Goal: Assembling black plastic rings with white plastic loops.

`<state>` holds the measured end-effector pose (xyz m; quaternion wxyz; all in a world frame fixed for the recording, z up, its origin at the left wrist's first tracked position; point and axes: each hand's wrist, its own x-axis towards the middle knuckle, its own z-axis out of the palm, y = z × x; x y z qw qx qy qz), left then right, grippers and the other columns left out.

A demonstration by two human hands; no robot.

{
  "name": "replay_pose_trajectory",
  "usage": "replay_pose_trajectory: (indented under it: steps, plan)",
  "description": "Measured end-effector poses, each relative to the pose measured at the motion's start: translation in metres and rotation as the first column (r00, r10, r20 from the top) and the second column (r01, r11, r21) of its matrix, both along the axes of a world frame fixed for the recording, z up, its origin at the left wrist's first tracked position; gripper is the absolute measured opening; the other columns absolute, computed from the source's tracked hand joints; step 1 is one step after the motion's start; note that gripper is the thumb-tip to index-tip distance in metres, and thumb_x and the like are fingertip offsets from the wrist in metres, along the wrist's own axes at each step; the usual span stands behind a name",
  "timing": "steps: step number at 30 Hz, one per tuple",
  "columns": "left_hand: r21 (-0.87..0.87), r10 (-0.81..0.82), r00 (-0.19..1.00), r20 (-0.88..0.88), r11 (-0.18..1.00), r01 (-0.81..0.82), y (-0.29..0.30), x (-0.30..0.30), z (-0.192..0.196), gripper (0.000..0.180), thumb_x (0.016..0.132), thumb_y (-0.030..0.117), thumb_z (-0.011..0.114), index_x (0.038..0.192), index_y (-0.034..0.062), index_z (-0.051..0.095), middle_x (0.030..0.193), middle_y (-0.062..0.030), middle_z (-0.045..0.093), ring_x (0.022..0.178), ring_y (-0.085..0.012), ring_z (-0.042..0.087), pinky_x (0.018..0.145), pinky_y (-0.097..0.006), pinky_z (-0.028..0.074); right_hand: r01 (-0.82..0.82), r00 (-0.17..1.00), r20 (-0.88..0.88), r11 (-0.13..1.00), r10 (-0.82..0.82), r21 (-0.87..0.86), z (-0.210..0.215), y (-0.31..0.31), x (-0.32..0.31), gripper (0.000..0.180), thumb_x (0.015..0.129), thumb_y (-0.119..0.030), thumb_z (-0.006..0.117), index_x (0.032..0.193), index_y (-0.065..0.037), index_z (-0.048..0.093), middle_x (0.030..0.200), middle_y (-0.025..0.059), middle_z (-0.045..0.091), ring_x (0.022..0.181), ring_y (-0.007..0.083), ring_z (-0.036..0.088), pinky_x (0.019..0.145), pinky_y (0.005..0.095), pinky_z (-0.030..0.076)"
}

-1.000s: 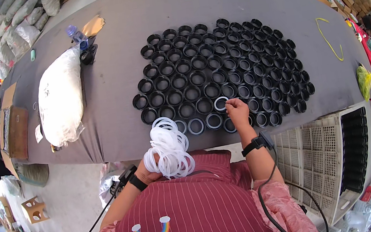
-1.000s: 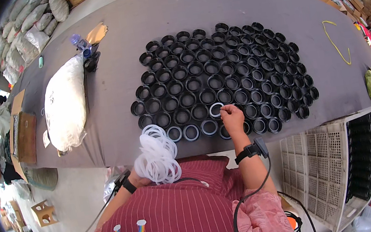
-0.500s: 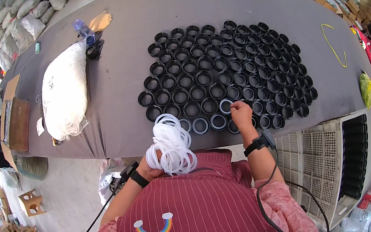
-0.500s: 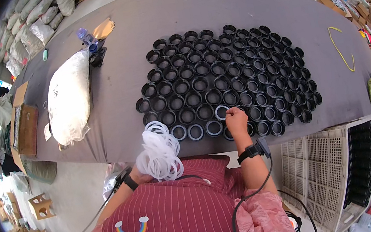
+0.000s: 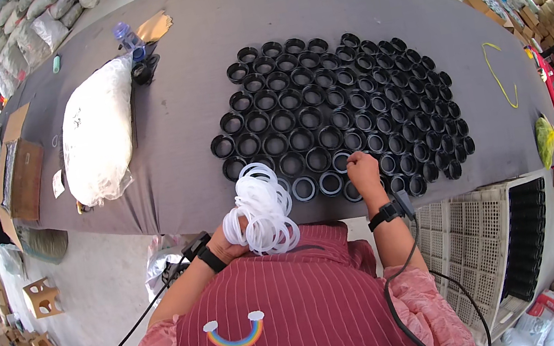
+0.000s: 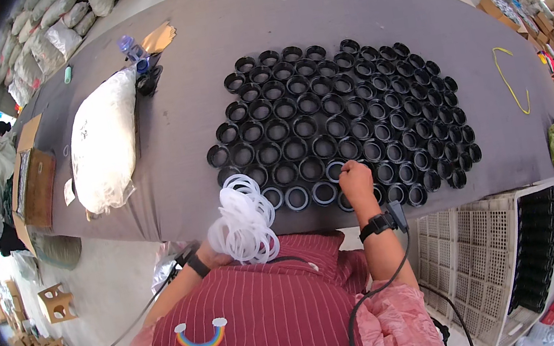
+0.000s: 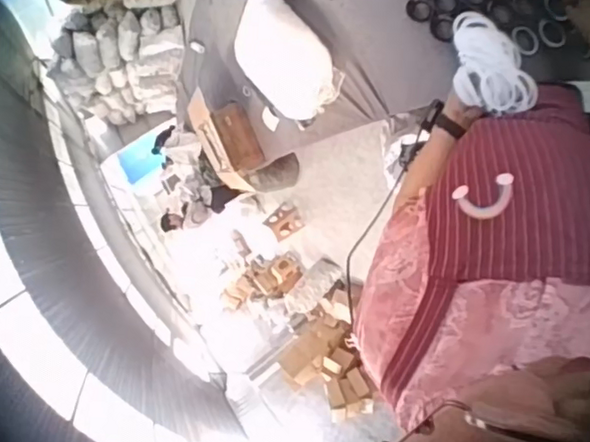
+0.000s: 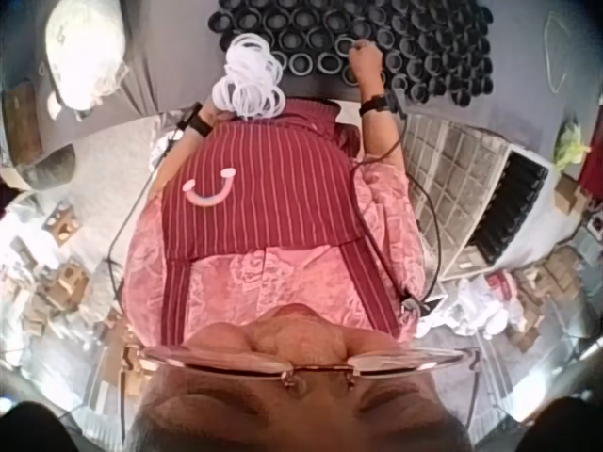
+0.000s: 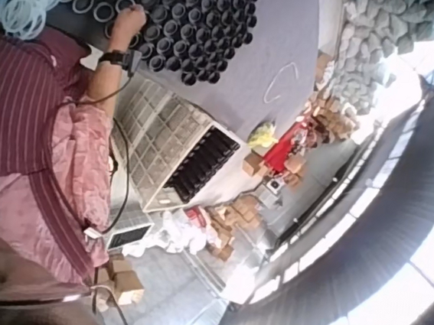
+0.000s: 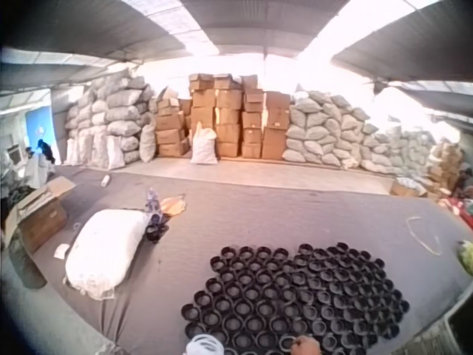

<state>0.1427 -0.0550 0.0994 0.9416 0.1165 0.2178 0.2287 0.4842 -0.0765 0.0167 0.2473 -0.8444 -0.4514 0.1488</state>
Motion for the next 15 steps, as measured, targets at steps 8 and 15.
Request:
replay_pose_trajectory:
  steps: [8, 15]
  plan:
    - [0.087, -0.053, 0.998, -0.041, 0.995, 0.057, 0.003, 0.009, 0.0, 0.039, 0.091, 0.017, 0.047, 0.127, 0.0045, 0.04, 0.123, -0.013, 0.051, 0.109, -0.0267, 0.053, 0.097, -0.042, 0.042, -0.078, 0.994, 0.066, 0.987, 0.088, -0.141, 0.04, -0.006, -0.008, 0.021, 0.074, -0.023, 0.057, 0.084, -0.008, 0.068, 0.084, 0.0154, 0.064, 0.08, 0.0333, 0.061, 0.073, 0.0402, 0.048]
    - [-0.077, -0.104, 0.993, 0.046, 0.991, 0.107, 0.027, 0.017, 0.004, 0.04, 0.088, 0.015, 0.052, 0.126, 0.0056, 0.042, 0.121, -0.0125, 0.051, 0.109, -0.0241, 0.053, 0.096, -0.04, 0.043, -0.073, 0.49, -0.813, 0.944, 0.315, 0.322, 0.129, 0.044, -0.104, 0.016, 0.077, -0.012, 0.066, 0.086, 0.0, 0.067, 0.077, 0.0031, 0.062, 0.072, 0.0092, 0.057, 0.063, 0.0232, 0.045]
